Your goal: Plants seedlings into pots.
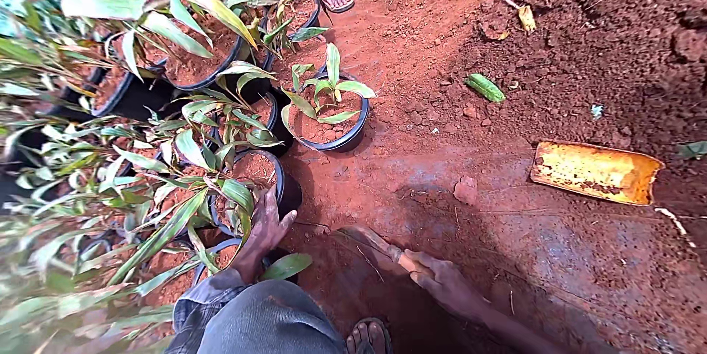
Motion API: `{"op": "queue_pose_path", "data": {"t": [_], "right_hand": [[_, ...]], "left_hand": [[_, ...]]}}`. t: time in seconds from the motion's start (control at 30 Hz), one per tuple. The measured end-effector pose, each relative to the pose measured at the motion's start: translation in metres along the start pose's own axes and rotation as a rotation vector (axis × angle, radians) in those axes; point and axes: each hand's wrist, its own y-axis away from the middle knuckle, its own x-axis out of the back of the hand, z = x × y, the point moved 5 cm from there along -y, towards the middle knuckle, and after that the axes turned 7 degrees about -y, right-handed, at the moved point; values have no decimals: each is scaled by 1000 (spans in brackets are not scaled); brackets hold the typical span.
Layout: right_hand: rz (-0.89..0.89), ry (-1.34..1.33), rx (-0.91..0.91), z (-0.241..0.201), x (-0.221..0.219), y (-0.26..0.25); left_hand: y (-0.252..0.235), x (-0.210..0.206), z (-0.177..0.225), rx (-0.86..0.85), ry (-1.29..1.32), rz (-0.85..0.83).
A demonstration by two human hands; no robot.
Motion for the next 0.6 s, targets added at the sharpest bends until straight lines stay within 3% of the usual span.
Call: {"op": "queue_pose_path", "data": {"t": [0.1,0.17,0.3,0.43,0.6], "right_hand": [[2,-642,-108,17,25,28],[-67,-756,-166,20,36,46],[-190,-509,-251,-1,67,40],[-306,-240,-320,-67,87,17],[-392,136,-261,-140,52,-23]], "left_hand": [[-1,1,5,3,20,18],[0,2,9,30,42,7],[-6,1,6,36,60,74],[-12,-7,-3,5,16,104],[-12,-10,-4,4,37,115]]}}
